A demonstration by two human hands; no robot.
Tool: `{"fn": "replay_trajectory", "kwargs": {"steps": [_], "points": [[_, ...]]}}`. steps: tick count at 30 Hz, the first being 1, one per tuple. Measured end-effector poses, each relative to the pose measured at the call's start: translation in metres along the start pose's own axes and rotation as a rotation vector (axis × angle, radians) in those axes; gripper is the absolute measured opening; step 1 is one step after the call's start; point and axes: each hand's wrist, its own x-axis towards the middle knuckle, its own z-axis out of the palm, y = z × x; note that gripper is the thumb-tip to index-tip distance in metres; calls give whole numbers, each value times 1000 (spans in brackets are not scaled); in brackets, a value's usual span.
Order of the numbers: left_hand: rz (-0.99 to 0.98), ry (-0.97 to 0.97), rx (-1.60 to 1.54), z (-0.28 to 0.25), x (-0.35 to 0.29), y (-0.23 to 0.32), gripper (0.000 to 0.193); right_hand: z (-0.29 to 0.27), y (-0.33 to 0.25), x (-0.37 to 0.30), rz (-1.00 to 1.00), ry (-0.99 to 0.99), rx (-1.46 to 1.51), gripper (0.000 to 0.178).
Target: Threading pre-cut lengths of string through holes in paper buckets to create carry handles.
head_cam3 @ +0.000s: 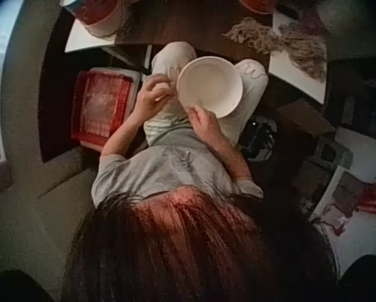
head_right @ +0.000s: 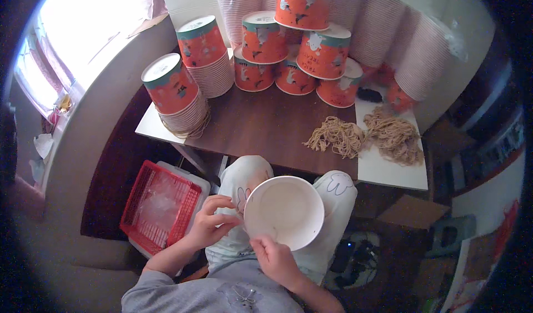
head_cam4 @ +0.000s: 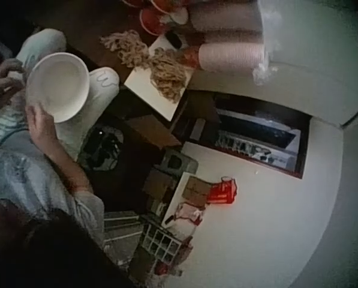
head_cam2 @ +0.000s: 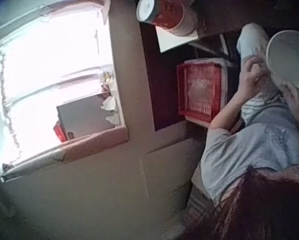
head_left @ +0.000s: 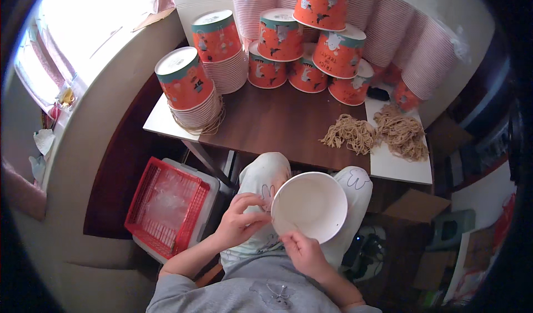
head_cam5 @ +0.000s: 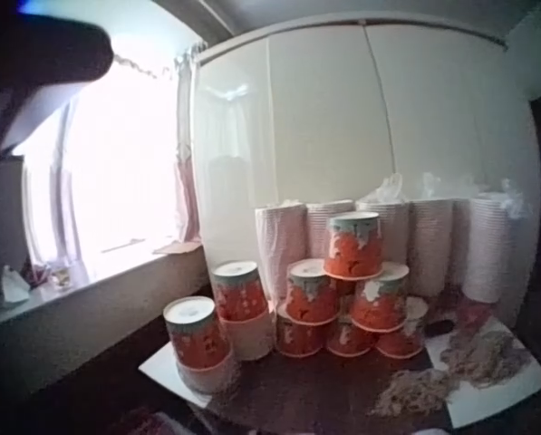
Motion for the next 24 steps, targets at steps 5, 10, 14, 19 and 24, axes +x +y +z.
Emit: {"fn": "replay_trajectory", "kwargs": {"steps": [5, 10, 14, 19, 24], "points": [[-293, -67, -124, -11, -22, 5, 18, 27, 6, -9, -336, -131, -35, 10], [-823, -272, -460, -19, -64, 1, 19, 59, 20, 2, -635, -137, -435, 5], [-946, -451, -505, -24, -70, 14, 18, 76, 33, -7, -695, -195, -620, 5], [-862, -366, -459, -8, -91, 11, 15, 85, 39, -11, -716, -257, -631, 6], [-825, -411, -360, -7, -84, 14, 15, 85, 41, -13, -691, -338, -603, 5]]}}
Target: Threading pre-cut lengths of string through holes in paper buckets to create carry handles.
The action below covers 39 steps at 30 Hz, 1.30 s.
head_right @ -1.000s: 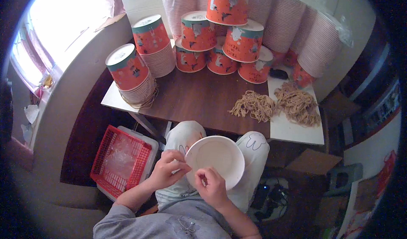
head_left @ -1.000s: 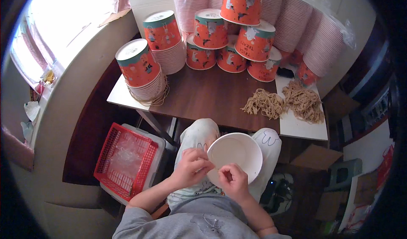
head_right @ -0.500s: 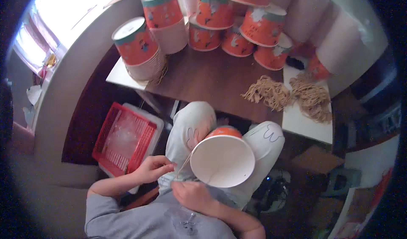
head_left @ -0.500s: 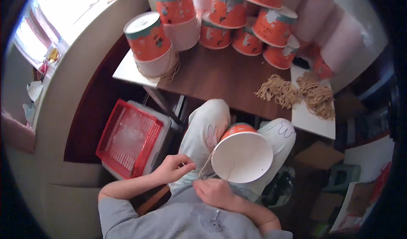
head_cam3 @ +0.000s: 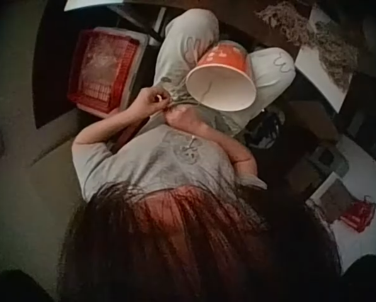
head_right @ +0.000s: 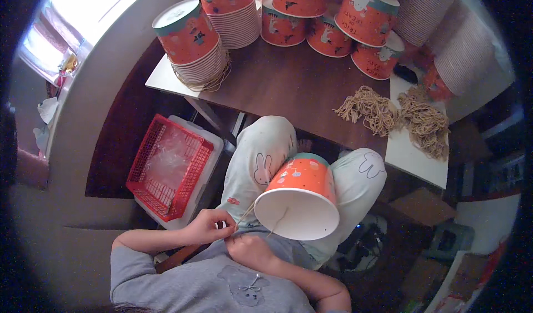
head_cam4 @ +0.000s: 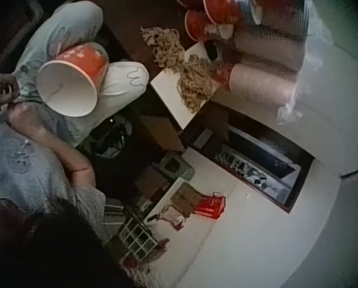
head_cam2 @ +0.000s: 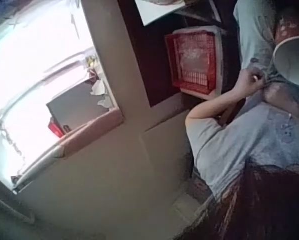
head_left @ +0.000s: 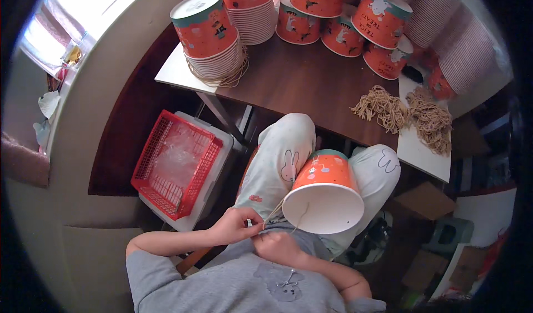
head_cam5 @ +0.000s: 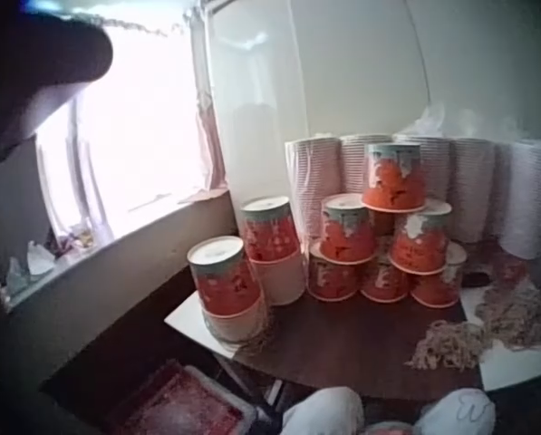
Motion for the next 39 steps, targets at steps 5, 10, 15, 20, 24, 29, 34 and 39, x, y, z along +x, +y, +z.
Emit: {"fn": "replay_trajectory", "kwargs": {"steps": [5, 10, 15, 20, 24, 29, 34, 39], "points": [[-28, 56, -209, 12, 1, -12, 12, 6, 4, -1, -34, 48, 0, 3], [-80, -1, -317, 8, 14, 2, 11, 8, 4, 0, -83, -156, 280, 11], [-217, -109, -654, 4, 46, 17, 10, 56, 4, 5, -42, -417, 705, 22], [-276, -159, -643, -3, 57, 21, 11, 10, -1, 45, -155, -854, 665, 28], [-317, -211, -606, -4, 60, 16, 12, 21, -5, 52, -235, -921, 646, 30], [-176, -269, -526, -7, 61, 13, 15, 8, 3, 25, -77, -553, 838, 23], [-261, -230, -493, 5, 50, -14, 9, -125, 53, -51, 38, -367, 915, 18], [87, -160, -1, 48, 41, -15, 40, -195, 86, -144, -359, -148, 857, 22]]}}
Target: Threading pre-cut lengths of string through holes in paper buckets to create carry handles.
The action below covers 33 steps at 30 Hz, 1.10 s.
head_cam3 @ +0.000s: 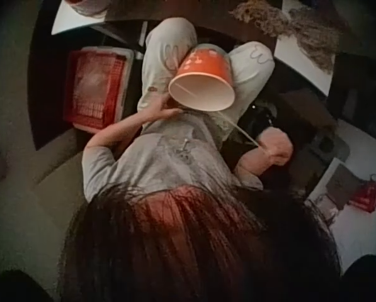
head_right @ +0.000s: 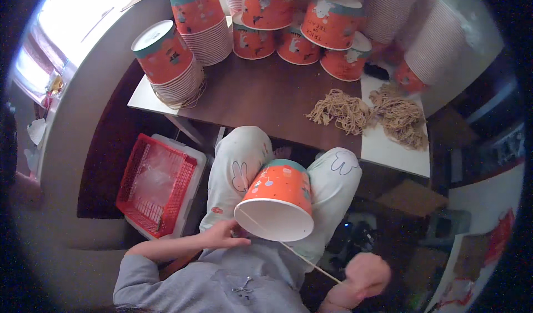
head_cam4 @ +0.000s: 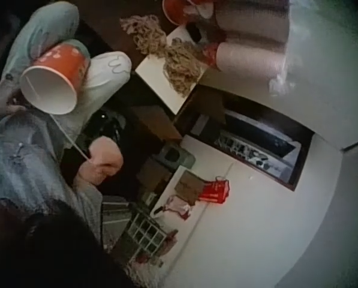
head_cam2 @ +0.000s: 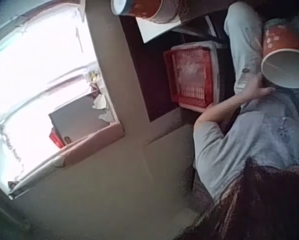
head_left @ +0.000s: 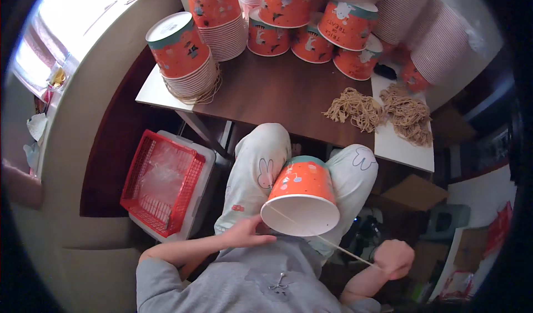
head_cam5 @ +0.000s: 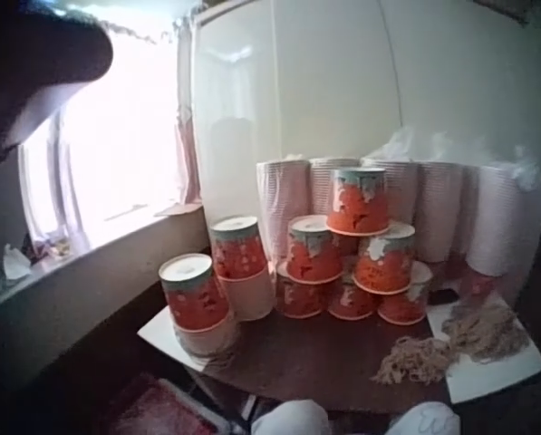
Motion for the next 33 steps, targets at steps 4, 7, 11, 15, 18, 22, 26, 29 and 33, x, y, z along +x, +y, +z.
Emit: {"fn": "replay_trajectory", "kwargs": {"steps": [4, 7, 11, 15, 18, 22, 26, 29, 33], "points": [[-150, 132, -106, 18, 12, 3, 33, -12, -9, -3, -322, -215, 226, 24], [32, 312, 103, 6, 27, 17, 24, 1, -16, 0, -375, 96, 275, 27], [510, 551, 701, -44, 62, 83, 11, 18, -6, -12, -224, 328, -3, 27], [914, 469, 956, -58, 100, 141, 8, 12, 19, 26, -170, 129, 272, 28], [991, 271, 1039, -46, 134, 151, 10, 44, 30, 49, -156, 467, 425, 28], [856, 9, 1149, -49, 150, 160, 12, 78, 50, 93, -147, 1008, 937, 32], [1023, 212, 944, -49, 147, 144, 10, 59, 78, 122, -368, 1286, 1201, 26], [816, 447, 552, -56, 109, 127, 14, 43, 85, 126, -433, 1365, 1310, 24], [428, 185, 111, -42, 49, 100, 15, 40, 88, 132, -471, 1382, 1359, 23]]}}
